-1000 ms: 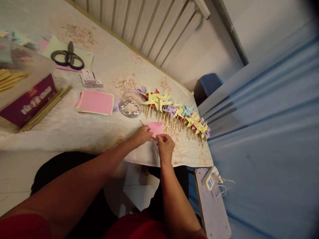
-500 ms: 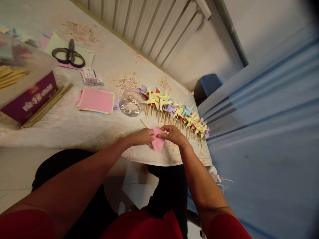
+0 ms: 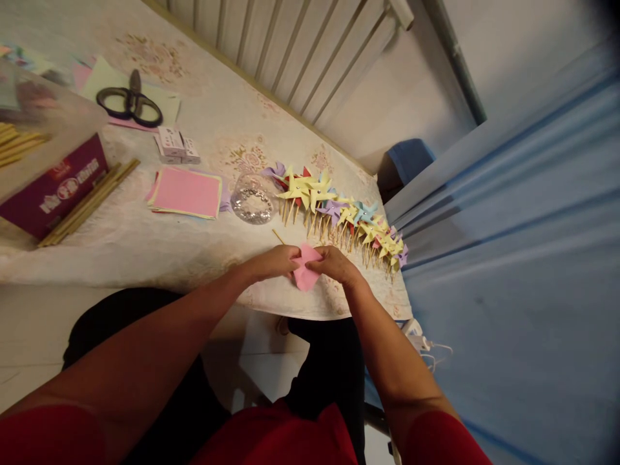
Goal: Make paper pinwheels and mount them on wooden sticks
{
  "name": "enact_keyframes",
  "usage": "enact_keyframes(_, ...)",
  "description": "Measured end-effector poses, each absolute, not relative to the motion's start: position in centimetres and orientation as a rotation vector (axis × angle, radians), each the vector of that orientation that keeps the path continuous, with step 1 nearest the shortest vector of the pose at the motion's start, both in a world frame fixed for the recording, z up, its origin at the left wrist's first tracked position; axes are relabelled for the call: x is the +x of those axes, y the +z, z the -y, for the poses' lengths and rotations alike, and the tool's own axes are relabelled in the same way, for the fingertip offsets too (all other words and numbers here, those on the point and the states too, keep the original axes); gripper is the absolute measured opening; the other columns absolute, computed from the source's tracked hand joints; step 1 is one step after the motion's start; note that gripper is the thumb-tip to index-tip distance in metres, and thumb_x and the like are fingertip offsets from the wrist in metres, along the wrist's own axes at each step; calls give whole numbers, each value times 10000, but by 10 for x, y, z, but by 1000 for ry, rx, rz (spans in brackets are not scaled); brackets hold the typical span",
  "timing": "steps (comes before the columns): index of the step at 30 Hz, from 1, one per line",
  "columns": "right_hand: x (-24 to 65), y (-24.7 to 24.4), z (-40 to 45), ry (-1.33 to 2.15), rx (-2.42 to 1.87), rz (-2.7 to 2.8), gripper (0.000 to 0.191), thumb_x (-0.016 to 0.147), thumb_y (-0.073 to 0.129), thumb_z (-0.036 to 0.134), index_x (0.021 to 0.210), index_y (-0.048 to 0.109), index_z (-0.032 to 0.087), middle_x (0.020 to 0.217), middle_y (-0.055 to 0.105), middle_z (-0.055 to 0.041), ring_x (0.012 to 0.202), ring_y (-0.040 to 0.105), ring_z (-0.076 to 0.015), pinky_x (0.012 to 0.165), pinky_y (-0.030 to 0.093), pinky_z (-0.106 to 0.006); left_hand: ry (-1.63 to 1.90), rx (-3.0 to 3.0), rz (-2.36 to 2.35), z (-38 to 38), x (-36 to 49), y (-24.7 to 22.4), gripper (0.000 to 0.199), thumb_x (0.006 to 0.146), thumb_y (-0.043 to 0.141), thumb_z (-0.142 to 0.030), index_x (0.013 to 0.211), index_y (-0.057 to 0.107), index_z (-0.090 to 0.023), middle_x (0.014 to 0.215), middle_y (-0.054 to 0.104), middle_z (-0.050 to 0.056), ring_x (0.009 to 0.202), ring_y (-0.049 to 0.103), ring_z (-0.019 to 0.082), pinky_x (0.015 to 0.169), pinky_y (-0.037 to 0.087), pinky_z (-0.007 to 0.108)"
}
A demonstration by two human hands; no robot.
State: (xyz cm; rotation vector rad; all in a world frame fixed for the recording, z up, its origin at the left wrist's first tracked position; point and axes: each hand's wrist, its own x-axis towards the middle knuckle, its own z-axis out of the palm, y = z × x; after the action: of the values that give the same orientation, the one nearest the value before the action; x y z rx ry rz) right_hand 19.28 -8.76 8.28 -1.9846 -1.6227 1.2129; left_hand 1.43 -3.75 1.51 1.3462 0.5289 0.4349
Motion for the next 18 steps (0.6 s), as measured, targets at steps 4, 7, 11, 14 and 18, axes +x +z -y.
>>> enact_keyframes(4, 199, 76, 89, 1173, -1869, 1347, 212, 582, 715, 330, 694, 708, 151, 608, 627, 23, 580, 518, -123, 580, 392, -244, 483, 1059, -534, 33, 18, 4, 360, 696, 719, -282, 1024, 681, -138, 933, 734, 88, 835, 690, 219, 742, 515, 314)
enact_keyframes(7, 198, 69, 89, 1099, -1818, 1141, 251, 537, 750, 342, 700, 710, 155, 620, 647, 16, 585, 540, -133, 600, 418, -257, 504, 873, -471, 32, 17, 1, 499, 676, 787, -355, 1108, 676, -130, 984, 744, 109, 852, 692, 210, 815, 520, 350)
enact_keyframes(11, 191, 57, 88, 1050, -1786, 966, 277, 513, 775, 338, 708, 705, 155, 624, 662, 10, 571, 550, -135, 591, 422, -262, 530, 788, -483, 36, 15, 5, 413, 651, 810, -370, 961, 711, -115, 877, 739, 87, 775, 666, 175, 788, 514, 327)
enact_keyframes(14, 186, 51, 88, 1084, -1729, 899, 280, 501, 793, 325, 705, 699, 157, 637, 678, 9, 566, 558, -131, 598, 440, -264, 558, 765, -499, 39, 16, 8, 346, 648, 807, -332, 911, 718, -124, 836, 725, 63, 748, 646, 157, 745, 502, 292)
enact_keyframes(18, 183, 45, 87, 1144, -1677, 889, 301, 520, 795, 320, 756, 719, 151, 686, 709, -3, 591, 597, -138, 636, 474, -275, 584, 741, -533, 39, 20, 7, 279, 658, 783, -278, 882, 706, -130, 780, 699, 39, 689, 617, 136, 656, 462, 249)
